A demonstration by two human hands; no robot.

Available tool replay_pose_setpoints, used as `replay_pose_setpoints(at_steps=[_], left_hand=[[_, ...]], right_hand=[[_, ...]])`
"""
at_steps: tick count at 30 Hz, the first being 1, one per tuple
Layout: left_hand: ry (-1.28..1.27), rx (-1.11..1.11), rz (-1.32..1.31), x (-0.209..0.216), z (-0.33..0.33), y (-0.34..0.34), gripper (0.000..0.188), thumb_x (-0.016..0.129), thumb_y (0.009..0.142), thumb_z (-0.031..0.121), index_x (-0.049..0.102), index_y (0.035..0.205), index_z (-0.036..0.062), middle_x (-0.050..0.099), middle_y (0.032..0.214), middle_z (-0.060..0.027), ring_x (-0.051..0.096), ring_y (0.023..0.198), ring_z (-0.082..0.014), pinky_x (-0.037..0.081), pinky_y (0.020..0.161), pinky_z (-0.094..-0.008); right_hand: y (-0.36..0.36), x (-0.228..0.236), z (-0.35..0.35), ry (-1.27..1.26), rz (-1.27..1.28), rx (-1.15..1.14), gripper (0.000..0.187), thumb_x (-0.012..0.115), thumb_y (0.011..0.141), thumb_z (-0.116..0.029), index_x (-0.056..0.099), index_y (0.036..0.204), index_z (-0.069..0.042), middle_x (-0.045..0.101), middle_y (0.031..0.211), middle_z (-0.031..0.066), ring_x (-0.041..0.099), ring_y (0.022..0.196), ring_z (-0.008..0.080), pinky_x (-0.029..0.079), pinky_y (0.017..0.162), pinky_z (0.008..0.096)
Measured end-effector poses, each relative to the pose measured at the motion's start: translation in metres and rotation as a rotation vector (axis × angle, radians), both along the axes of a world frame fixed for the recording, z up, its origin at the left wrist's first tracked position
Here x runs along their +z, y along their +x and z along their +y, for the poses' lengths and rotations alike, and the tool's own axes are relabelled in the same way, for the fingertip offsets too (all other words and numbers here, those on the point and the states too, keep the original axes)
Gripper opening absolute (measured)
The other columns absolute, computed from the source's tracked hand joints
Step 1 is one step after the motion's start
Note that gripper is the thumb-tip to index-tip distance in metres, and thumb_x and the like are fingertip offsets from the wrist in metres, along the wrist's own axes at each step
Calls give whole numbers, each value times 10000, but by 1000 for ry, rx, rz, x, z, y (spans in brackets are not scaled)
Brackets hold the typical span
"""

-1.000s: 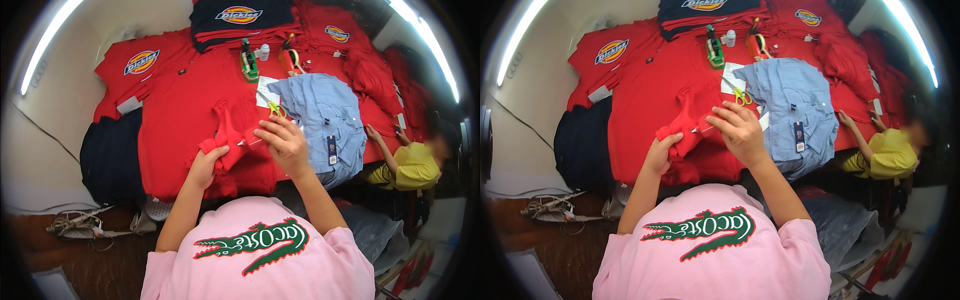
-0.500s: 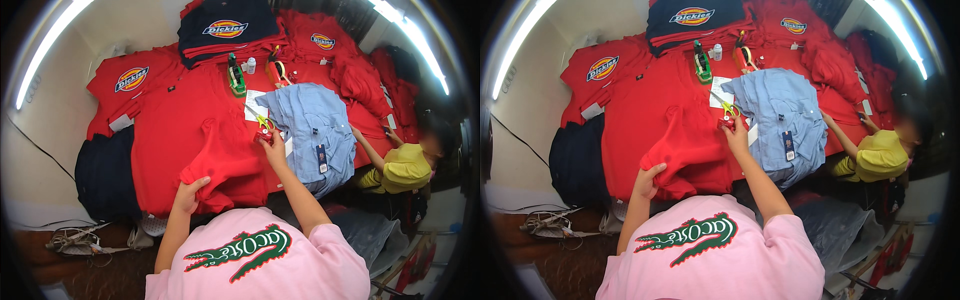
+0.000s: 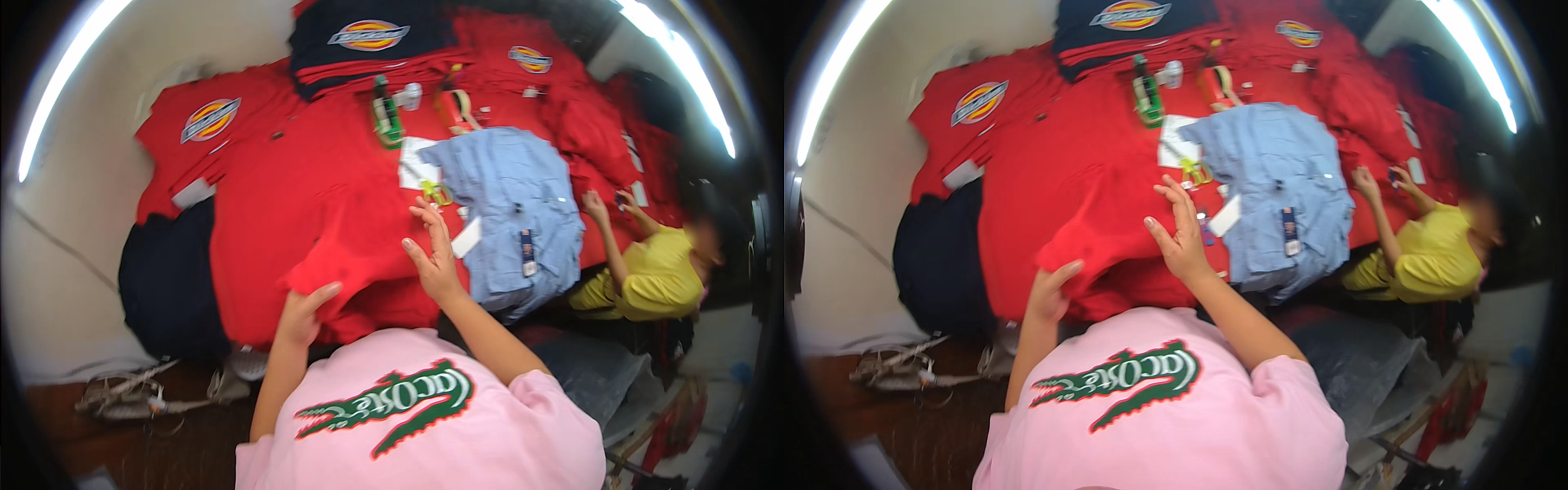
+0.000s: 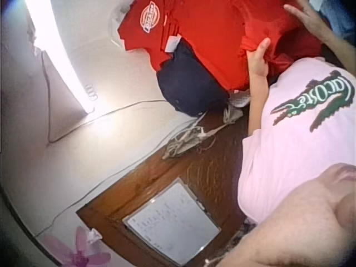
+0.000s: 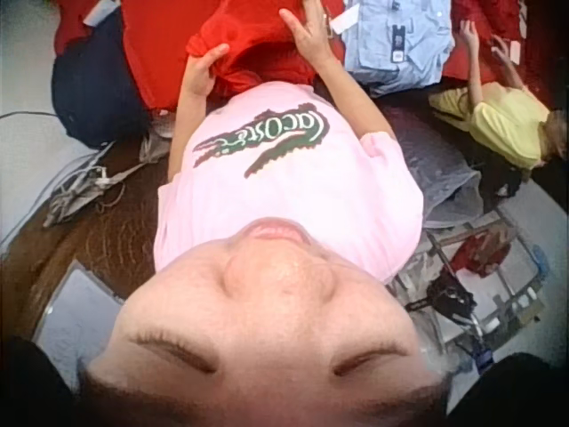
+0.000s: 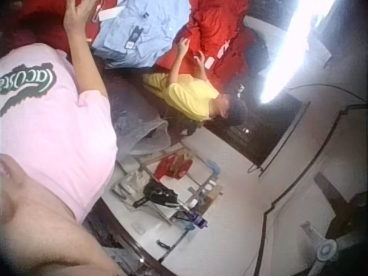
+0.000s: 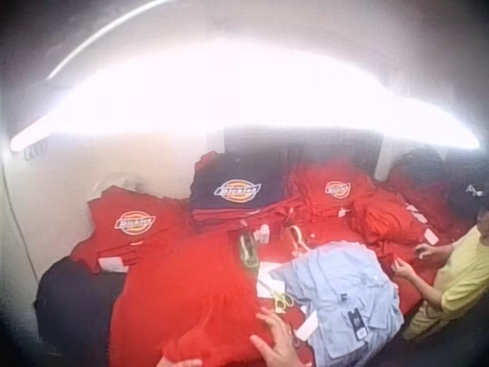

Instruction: The person organizes, inspects, and labels various shirts on a work table, using a pen to write on a document and handling the garments one by one.

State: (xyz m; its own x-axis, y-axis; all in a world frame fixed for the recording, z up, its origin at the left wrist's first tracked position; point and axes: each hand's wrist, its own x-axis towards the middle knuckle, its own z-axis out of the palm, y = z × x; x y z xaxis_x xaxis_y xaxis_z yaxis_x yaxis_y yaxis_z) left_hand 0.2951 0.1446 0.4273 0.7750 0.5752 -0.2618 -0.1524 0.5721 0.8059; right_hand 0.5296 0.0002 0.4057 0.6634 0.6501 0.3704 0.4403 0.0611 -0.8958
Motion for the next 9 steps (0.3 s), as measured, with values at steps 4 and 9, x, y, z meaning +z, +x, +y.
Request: replay_pose_setpoints(at_steps=[4, 9], left_hand=[[90, -33, 67, 7, 5, 30, 469, 773, 947, 12, 630, 1393, -9, 716, 1336, -83, 700, 1209, -195, 559, 1056, -352], [160, 75, 117, -8, 21, 35, 405, 769, 981, 67, 655, 1360, -22, 743, 1288, -80, 720, 1182, -195, 574, 1051, -328]], right_hand=[[-19, 2, 30, -173, 56, 291, 249, 681, 1066, -264, 697, 1154, -31, 689, 1165, 131, 614, 1116, 218, 478, 942, 369], [-27, 9, 50, -237, 149, 317, 366, 718, 1065, -275, 656, 850, 15, 567, 748, 55, 492, 715, 146, 428, 667, 338]])
